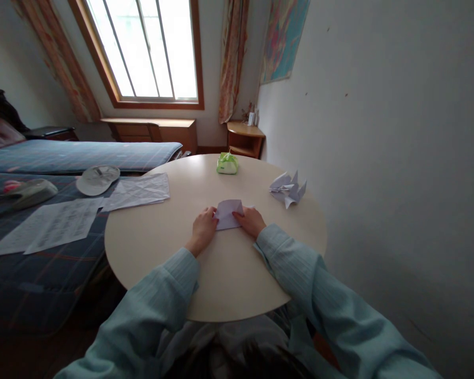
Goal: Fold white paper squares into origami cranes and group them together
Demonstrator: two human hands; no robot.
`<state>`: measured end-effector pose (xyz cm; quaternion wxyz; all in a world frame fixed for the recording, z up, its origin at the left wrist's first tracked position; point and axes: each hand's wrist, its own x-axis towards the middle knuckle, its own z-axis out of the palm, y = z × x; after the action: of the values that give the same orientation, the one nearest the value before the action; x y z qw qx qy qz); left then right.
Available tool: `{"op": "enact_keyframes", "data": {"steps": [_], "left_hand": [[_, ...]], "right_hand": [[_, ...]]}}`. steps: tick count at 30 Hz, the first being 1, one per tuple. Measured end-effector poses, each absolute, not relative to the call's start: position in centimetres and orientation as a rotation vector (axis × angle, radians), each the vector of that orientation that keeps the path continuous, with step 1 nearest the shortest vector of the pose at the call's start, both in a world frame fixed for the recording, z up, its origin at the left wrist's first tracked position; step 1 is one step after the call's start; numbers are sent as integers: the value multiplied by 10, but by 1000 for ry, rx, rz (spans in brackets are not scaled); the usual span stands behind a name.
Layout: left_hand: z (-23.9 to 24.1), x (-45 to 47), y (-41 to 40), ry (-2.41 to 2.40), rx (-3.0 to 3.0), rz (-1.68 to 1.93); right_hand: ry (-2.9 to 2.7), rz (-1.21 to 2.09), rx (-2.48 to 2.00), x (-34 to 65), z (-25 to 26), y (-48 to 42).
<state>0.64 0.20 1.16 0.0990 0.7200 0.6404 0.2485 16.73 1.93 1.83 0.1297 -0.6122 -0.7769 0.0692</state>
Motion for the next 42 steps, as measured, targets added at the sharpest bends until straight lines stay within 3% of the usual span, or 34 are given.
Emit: {"op": "enact_keyframes", "data": {"steps": [21, 42], "left_hand": [[8, 12, -2, 1328, 2286, 862], [9, 10, 0, 1334, 2265, 706]], "right_hand": [[-2118, 166, -1747, 172, 15, 23], [-2016, 199, -1577, 170, 13, 24]]}}
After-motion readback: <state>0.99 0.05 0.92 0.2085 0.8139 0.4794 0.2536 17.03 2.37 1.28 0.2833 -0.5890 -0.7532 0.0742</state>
